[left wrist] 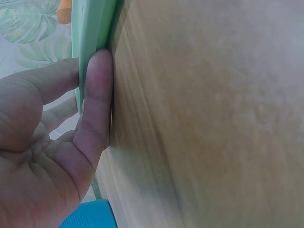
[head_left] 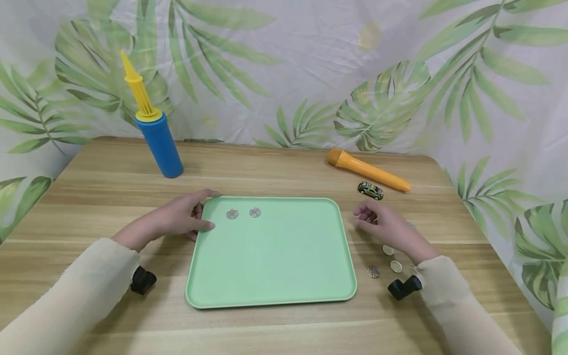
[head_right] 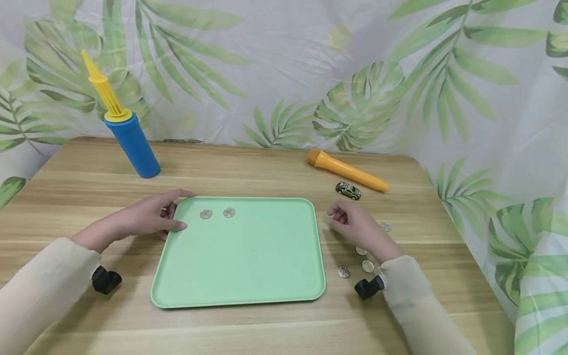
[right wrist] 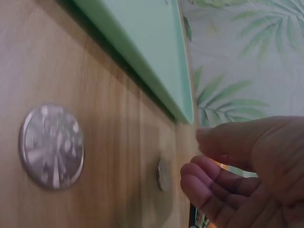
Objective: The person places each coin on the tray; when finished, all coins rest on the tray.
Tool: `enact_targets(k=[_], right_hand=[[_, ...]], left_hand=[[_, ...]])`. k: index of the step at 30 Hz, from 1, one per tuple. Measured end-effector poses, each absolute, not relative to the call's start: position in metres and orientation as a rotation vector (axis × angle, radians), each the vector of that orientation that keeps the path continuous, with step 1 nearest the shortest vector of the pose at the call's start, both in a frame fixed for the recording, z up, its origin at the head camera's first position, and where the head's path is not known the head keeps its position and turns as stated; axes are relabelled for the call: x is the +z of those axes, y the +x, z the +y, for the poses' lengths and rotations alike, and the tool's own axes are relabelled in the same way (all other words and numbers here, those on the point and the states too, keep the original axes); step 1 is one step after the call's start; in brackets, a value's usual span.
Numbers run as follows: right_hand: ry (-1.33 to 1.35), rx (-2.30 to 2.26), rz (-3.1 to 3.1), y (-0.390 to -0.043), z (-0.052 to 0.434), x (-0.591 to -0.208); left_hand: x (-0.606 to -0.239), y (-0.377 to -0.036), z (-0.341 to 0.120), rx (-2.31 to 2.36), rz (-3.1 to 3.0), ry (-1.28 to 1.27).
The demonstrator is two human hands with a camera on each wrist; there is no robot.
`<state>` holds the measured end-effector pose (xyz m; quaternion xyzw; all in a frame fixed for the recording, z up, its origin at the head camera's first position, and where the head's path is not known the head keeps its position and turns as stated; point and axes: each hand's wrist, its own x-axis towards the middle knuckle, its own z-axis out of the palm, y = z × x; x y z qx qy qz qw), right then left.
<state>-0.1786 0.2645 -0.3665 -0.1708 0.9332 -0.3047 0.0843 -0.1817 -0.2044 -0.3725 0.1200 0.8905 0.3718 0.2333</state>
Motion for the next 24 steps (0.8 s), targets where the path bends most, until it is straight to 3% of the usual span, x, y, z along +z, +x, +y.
enact_targets(k=[24], right_hand=[[-0.359, -0.781, 2.704, -0.1822, 0.2757, -0.3743]], left_hand=[[-0.3729, -0.1821, -0.2048, 1.026, 2.438, 0.328]])
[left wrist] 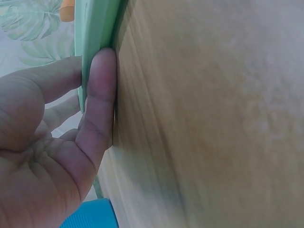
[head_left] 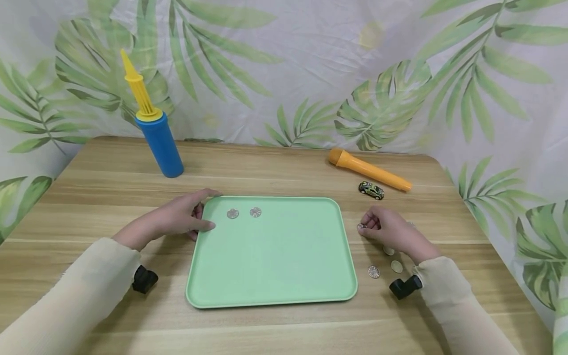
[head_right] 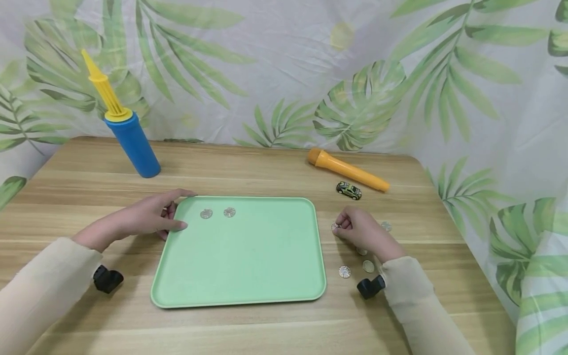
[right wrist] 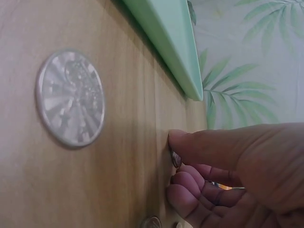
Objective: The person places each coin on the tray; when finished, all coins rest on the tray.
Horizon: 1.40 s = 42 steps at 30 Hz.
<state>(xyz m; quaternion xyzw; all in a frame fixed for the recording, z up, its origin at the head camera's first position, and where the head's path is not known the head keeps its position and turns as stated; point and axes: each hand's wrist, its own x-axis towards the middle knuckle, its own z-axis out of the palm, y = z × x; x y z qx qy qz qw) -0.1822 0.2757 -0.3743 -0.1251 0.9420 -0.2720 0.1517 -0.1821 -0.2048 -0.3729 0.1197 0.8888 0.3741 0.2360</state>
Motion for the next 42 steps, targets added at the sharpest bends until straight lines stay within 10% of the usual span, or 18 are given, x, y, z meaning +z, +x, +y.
enact_targets(k=[42], right_hand=[[-0.44, -1.306, 2.607, -0.202, 0.224, -0.377]], left_hand=[[-0.372, -0.182, -0.204, 1.025, 2.433, 0.325]])
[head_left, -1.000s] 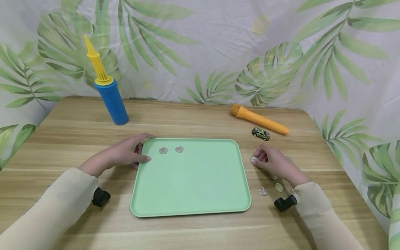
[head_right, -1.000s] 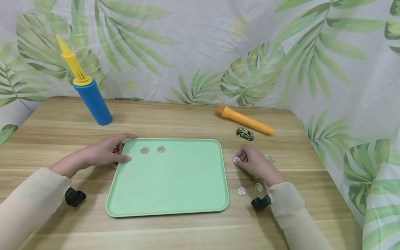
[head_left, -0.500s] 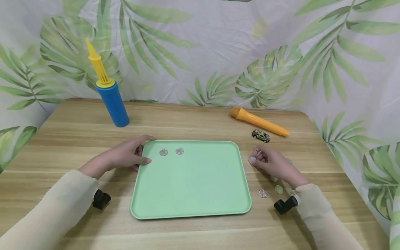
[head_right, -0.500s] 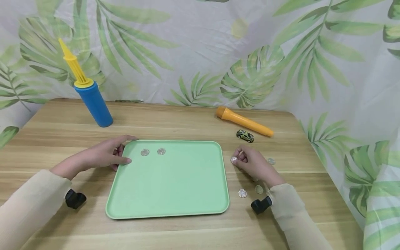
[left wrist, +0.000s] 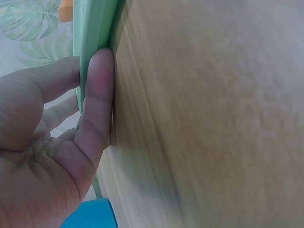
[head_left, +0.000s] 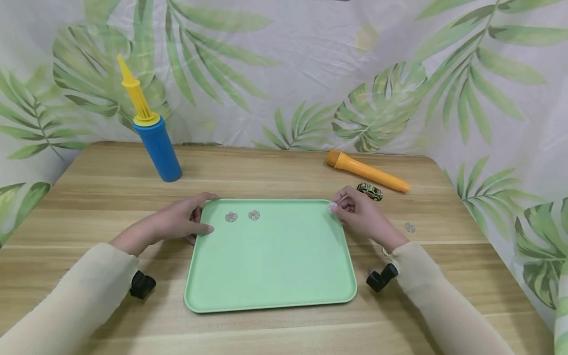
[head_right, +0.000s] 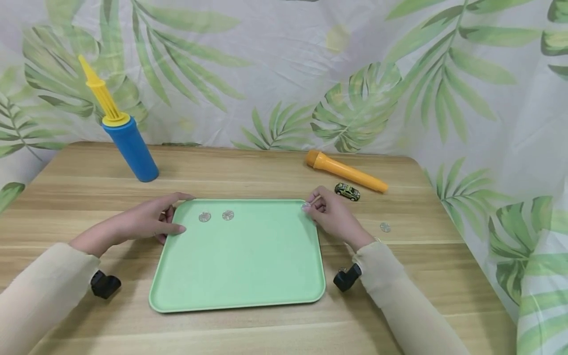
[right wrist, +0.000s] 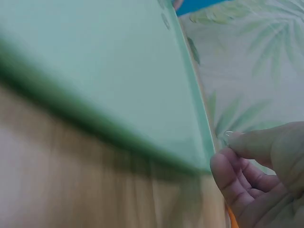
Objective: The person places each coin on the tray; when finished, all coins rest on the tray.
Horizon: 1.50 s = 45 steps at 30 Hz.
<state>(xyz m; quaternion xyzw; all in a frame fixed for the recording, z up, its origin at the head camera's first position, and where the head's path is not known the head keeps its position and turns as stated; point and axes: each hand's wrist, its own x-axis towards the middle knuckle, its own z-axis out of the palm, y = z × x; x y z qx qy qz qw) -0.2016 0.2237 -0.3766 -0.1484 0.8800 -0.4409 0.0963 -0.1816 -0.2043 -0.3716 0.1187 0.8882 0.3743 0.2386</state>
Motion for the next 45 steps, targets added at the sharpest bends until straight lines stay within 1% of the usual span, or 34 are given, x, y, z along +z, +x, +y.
enact_targets(k=[11, 21, 31, 45], right_hand=[[-0.456, -1.233, 2.382, -0.215, 0.165, -0.381], [-0.58, -1.091, 2.428, -0.22, 0.121, -0.384], [-0.602, -0.963, 2.541, -0.218, 0.104, -0.381], [-0.596, -0.936, 2.562, -0.218, 0.097, -0.377]], left_hand=[[-0.379, -0.183, -0.205, 1.02, 2.429, 0.333], [-0.378, -0.182, -0.203, 1.027, 2.434, 0.319], [-0.376, -0.181, -0.202, 1.034, 2.432, 0.326], [-0.373, -0.183, -0.204, 1.028, 2.43, 0.323]])
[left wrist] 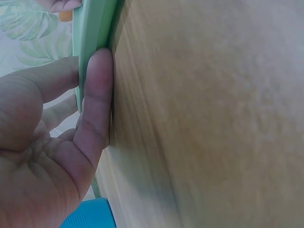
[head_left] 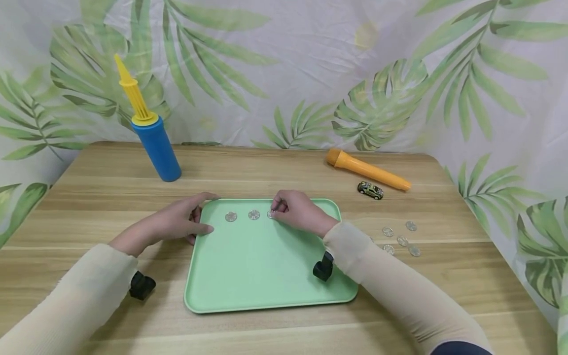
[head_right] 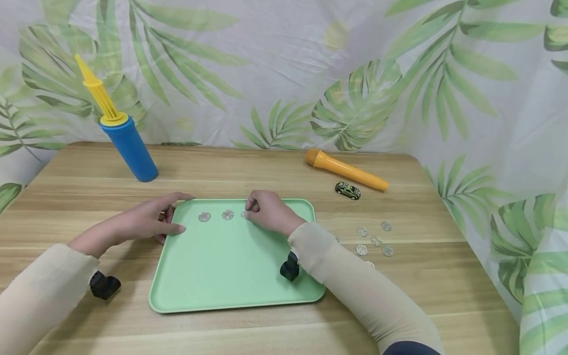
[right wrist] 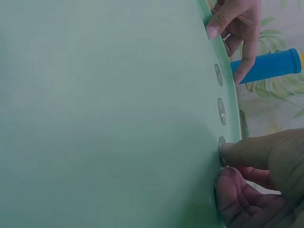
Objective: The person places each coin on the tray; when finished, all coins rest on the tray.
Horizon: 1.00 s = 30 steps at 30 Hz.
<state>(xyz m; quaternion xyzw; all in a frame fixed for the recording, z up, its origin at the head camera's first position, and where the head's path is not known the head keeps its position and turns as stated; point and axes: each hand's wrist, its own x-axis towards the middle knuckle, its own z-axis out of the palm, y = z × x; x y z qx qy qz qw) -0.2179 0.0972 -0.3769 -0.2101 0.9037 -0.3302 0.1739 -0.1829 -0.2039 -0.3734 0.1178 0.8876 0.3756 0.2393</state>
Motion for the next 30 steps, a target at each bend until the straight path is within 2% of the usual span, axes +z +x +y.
enact_targets(k=[16, 23, 30], right_hand=[[-0.654, -0.885, 2.577, -0.212, 0.109, -0.37], [-0.709, -1.007, 2.608, -0.204, 0.151, -0.37], [-0.563, -1.081, 2.644, -0.19, 0.211, -0.366]], left_hand=[[-0.371, -0.182, -0.205, 1.031, 2.43, 0.336], [-0.373, -0.182, -0.206, 1.04, 2.431, 0.347], [-0.374, -0.184, -0.204, 1.032, 2.431, 0.344]])
